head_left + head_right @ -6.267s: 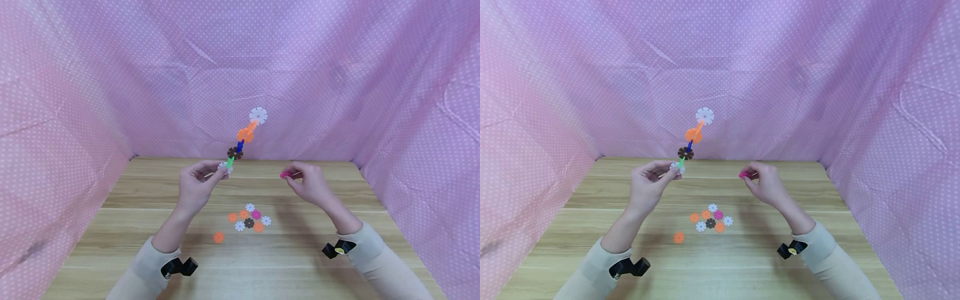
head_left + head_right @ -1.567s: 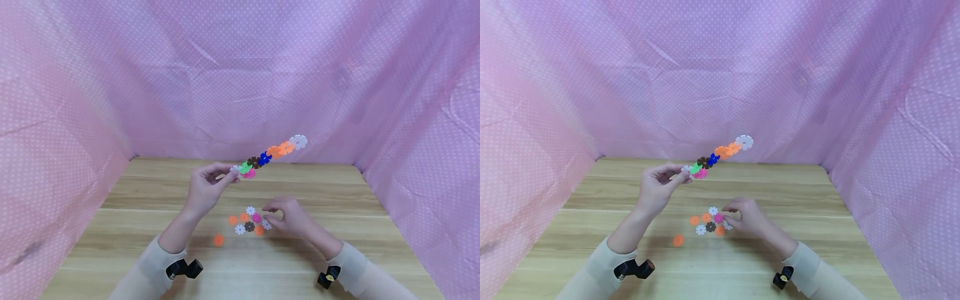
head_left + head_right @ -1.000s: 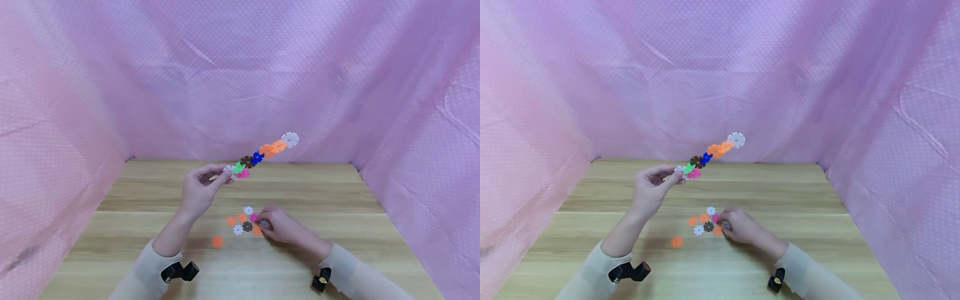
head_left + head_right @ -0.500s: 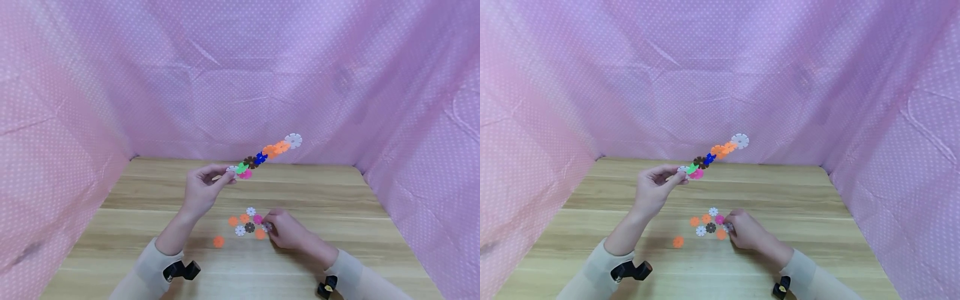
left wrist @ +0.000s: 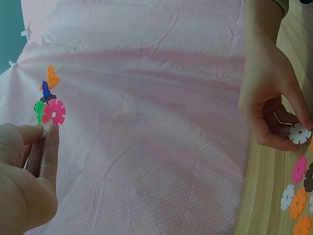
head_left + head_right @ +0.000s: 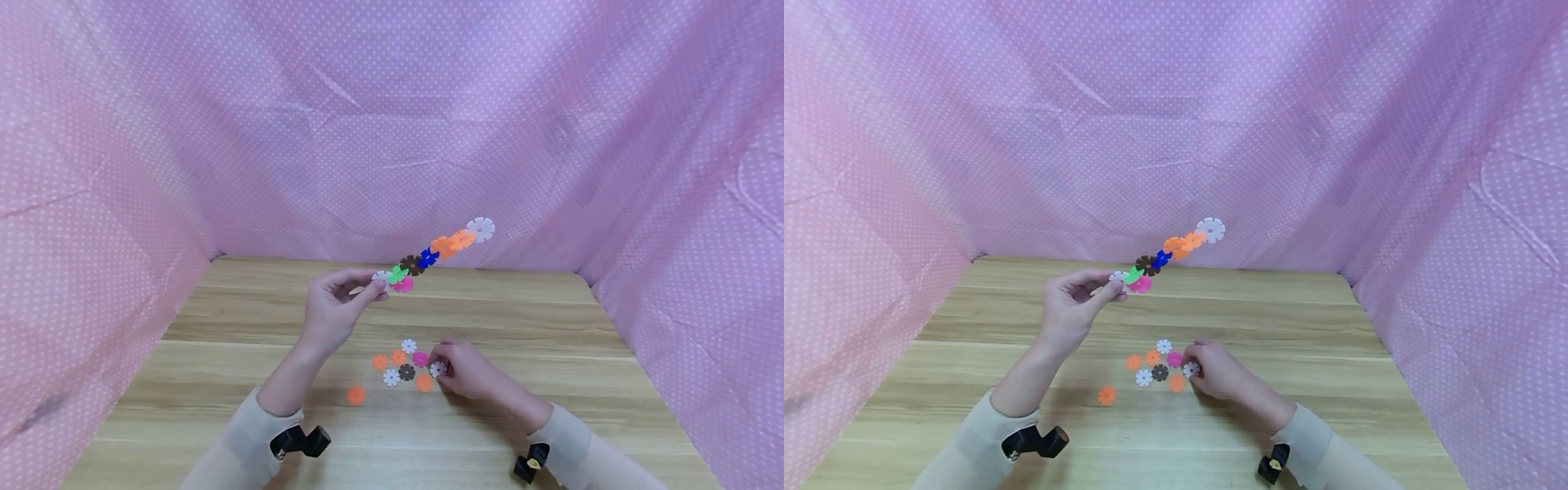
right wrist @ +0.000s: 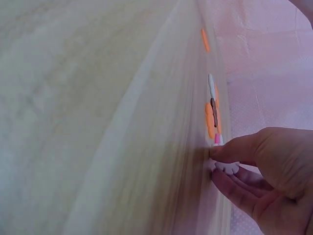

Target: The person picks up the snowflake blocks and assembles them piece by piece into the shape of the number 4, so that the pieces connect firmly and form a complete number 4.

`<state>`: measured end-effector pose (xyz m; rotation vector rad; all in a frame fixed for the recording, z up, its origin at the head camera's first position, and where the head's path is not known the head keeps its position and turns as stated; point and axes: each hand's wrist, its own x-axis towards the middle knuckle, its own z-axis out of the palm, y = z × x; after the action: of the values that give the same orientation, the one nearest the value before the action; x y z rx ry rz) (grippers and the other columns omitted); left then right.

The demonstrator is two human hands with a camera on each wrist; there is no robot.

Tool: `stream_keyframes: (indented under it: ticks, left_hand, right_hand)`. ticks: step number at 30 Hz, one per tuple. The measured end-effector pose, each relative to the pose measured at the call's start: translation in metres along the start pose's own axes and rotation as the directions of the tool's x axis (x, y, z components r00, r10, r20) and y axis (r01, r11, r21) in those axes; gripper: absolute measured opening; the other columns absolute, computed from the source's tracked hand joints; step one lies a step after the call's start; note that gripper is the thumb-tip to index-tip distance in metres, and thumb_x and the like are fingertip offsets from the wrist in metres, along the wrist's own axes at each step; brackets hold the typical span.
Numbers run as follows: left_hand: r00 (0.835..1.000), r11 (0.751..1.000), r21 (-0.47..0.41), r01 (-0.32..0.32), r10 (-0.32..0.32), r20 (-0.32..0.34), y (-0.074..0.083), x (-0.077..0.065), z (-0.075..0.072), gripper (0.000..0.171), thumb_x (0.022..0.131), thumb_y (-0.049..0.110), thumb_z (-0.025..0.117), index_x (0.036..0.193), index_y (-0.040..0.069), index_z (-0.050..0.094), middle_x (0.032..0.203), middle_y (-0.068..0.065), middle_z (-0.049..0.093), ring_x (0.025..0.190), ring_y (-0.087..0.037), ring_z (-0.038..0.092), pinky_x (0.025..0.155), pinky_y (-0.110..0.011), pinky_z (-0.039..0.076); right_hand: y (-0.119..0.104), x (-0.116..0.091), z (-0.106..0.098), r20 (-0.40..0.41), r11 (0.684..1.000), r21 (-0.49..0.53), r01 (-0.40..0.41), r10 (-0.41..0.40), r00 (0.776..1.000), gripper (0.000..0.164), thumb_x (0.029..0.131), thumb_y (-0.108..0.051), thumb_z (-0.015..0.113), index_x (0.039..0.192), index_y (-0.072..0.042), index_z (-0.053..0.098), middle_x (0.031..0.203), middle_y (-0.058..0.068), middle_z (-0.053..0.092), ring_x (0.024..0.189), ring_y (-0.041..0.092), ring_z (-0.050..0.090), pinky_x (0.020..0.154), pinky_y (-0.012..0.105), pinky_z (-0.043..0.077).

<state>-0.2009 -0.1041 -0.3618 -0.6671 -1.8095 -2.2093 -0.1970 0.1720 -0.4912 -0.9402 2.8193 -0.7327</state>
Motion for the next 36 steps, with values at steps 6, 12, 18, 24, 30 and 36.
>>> stream_keyframes:
  ticks: [6, 12, 18, 24, 30, 36]
  left_hand:
    - [1.000, 1.000, -0.005, 0.003, -0.003, 0.000, 0.000, 0.001, 0.001, 0.017, 0.094, -0.011, 0.072, 0.108, -0.020, 0.070, 0.093, 0.009, 0.079, 0.083, -0.008, 0.076, 0.081, -0.034, 0.072]
    - [1.000, 1.000, -0.007, -0.005, 0.005, -0.002, 0.000, 0.003, -0.001, 0.017, 0.093, -0.011, 0.072, 0.108, -0.020, 0.070, 0.095, 0.005, 0.080, 0.083, -0.009, 0.077, 0.080, -0.034, 0.072]
    - [1.000, 1.000, -0.016, -0.014, 0.014, 0.008, -0.001, 0.004, -0.002, 0.017, 0.093, -0.012, 0.072, 0.108, -0.020, 0.070, 0.095, 0.003, 0.080, 0.084, -0.010, 0.077, 0.081, -0.035, 0.072]
    - [1.000, 1.000, -0.022, -0.012, 0.012, 0.013, -0.001, 0.003, -0.001, 0.017, 0.093, -0.012, 0.072, 0.108, -0.021, 0.070, 0.094, 0.006, 0.080, 0.083, -0.009, 0.076, 0.081, -0.034, 0.072]
    - [1.000, 1.000, -0.012, -0.015, 0.015, 0.011, 0.000, 0.002, 0.000, 0.017, 0.093, -0.012, 0.072, 0.108, -0.020, 0.070, 0.094, 0.008, 0.080, 0.084, -0.008, 0.076, 0.081, -0.034, 0.072]
    - [1.000, 1.000, -0.007, -0.008, 0.008, 0.001, 0.001, 0.001, 0.000, 0.017, 0.094, -0.012, 0.072, 0.108, -0.020, 0.070, 0.094, 0.009, 0.080, 0.084, -0.008, 0.076, 0.081, -0.034, 0.072]
  right_hand:
    - [0.002, 0.003, -0.001, 0.014, 0.999, 0.054, -0.008, 0.007, 1.000, 0.015, 0.090, 0.000, 0.079, 0.101, -0.009, 0.075, 0.090, -0.001, 0.071, 0.076, 0.004, 0.059, 0.063, 0.015, 0.056]
    - [0.006, 0.005, -0.008, -0.030, 0.997, 0.077, -0.019, 0.021, 0.999, 0.011, 0.095, 0.000, 0.074, 0.097, -0.011, 0.076, 0.088, -0.003, 0.074, 0.077, -0.001, 0.061, 0.066, 0.016, 0.058]
    - [0.007, 0.003, -0.020, -0.077, 0.996, 0.077, -0.044, 0.050, 0.996, 0.009, 0.096, -0.003, 0.074, 0.100, -0.009, 0.078, 0.088, -0.005, 0.075, 0.079, 0.000, 0.064, 0.068, 0.017, 0.062]
    - [0.009, 0.000, -0.030, -0.122, 0.996, 0.073, -0.048, 0.057, 0.991, 0.007, 0.096, -0.003, 0.074, 0.101, -0.006, 0.078, 0.089, -0.001, 0.077, 0.078, 0.002, 0.067, 0.068, 0.017, 0.063]
    - [0.011, 0.000, -0.045, -0.178, 0.996, 0.076, -0.036, 0.049, 0.983, 0.006, 0.096, -0.002, 0.075, 0.100, -0.006, 0.077, 0.087, 0.000, 0.077, 0.076, 0.003, 0.067, 0.066, 0.018, 0.064]
    - [0.009, 0.000, -0.062, -0.267, 0.997, 0.069, -0.016, 0.034, 0.963, 0.006, 0.094, -0.002, 0.078, 0.099, -0.005, 0.077, 0.084, 0.001, 0.078, 0.076, 0.007, 0.072, 0.065, 0.017, 0.065]
